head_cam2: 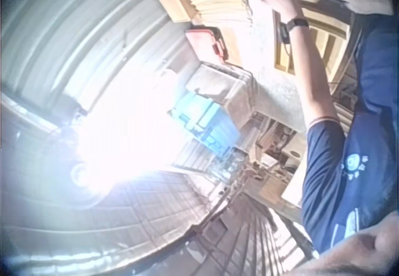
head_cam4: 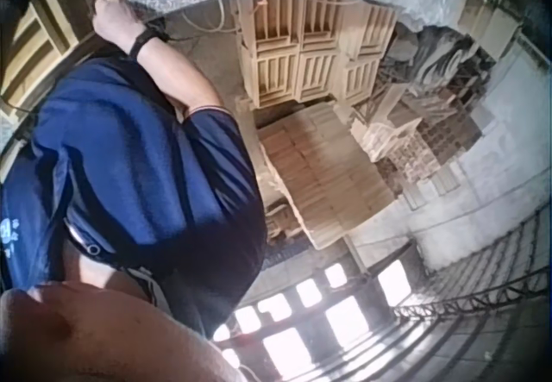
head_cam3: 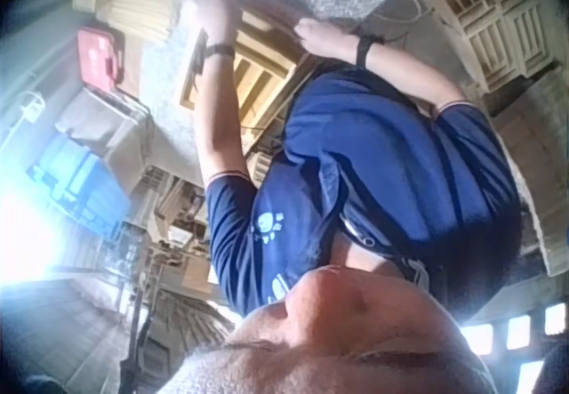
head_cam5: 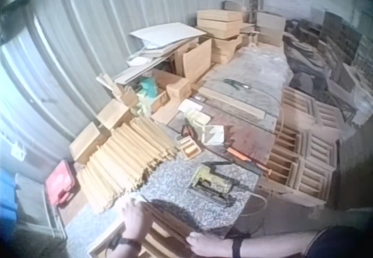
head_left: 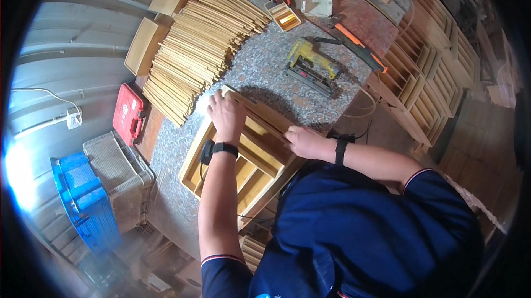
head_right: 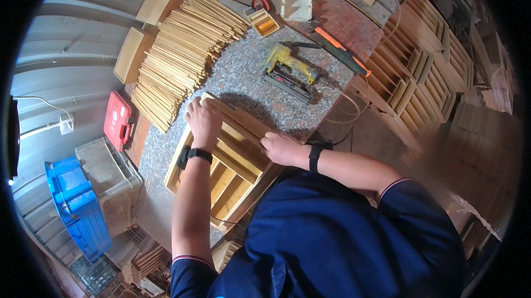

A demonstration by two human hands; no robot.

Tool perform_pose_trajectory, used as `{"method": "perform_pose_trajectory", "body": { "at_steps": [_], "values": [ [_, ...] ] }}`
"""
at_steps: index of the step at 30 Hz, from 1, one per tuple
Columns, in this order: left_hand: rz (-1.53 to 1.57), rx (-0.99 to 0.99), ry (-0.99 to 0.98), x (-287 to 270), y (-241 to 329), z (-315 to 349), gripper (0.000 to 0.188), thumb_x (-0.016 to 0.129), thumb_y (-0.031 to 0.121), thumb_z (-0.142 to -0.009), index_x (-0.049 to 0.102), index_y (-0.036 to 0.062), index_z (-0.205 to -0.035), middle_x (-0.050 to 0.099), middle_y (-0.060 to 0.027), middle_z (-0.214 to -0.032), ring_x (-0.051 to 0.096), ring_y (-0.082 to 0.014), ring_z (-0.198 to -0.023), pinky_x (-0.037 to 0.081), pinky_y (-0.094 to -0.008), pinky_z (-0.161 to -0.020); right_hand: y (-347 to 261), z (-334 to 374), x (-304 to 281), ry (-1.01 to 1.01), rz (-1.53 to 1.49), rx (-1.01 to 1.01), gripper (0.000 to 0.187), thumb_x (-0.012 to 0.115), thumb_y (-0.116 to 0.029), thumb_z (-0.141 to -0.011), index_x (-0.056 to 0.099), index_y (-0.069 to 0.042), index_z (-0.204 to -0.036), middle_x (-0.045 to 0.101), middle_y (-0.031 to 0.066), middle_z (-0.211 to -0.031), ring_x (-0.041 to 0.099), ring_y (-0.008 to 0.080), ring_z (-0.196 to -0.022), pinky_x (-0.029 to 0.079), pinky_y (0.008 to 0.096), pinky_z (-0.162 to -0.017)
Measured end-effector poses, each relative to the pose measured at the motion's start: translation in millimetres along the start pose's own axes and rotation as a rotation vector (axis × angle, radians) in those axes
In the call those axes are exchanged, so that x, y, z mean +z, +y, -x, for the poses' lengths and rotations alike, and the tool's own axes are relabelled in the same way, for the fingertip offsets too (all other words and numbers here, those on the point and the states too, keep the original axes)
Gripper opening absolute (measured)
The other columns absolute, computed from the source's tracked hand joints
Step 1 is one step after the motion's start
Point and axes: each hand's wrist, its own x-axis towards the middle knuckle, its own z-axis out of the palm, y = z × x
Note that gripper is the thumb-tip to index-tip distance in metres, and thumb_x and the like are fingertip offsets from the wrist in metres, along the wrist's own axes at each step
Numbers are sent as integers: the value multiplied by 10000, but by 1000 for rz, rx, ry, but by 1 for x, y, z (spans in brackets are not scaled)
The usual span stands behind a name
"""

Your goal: The recorder is seen assembling wooden trays, using a staple gun and small wooden slats.

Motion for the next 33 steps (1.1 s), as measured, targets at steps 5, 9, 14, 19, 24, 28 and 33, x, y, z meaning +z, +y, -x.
{"method": "perform_pose_trajectory", "body": {
  "at_steps": [5,9,14,19,24,28,33],
  "values": [
    [342,738,-272,-17,40,58,369,811,206,-783,741,131,-1138,672,-85,-1176,612,-327,-1150,437,-508,-1062,22,13,22,3,224,-9,244,543,-207,-1025,672,-6,-970,654,198,-997,694,422,-951,565,511,-878],
    [247,817,-270,-9,45,86,206,731,151,-823,714,108,-1024,681,-74,-1101,632,-301,-1115,463,-466,-1038,24,5,-16,54,249,-124,193,572,-195,-974,674,-32,-952,661,195,-975,694,391,-893,578,513,-821],
    [185,829,-236,-1,49,85,101,626,115,-865,680,95,-949,649,-73,-986,640,-291,-1012,500,-418,-962,83,-24,-117,771,582,110,391,740,-229,-915,601,-30,-1221,602,161,-1170,580,352,-1113,485,498,-961],
    [203,918,-243,3,55,83,143,616,135,-835,686,93,-952,635,-71,-942,639,-290,-958,529,-422,-899,128,-47,-155,467,341,371,475,739,-199,-899,558,9,-1286,628,264,-1280,622,445,-1217,505,521,-1022],
    [204,930,-253,5,52,85,153,619,134,-820,698,104,-948,666,-59,-973,655,-283,-974,546,-419,-882,116,-65,-160,353,168,279,331,722,-202,-939,563,6,-1141,707,228,-951,728,400,-917,569,498,-803],
    [259,945,-231,3,54,85,115,629,137,-809,682,105,-906,651,-57,-974,654,-269,-1018,543,-413,-922,109,-61,-133,88,-846,337,337,694,-331,-1042,549,-27,-1033,584,10,-705,520,91,-510,431,291,-488],
    [270,928,-213,6,55,86,124,623,135,-810,685,98,-910,648,-60,-967,654,-269,-1018,543,-415,-923,96,-13,-112,-202,-1029,570,224,704,-266,-1032,563,-92,-1012,528,-12,-671,504,102,-481,450,301,-457]
  ]
}}
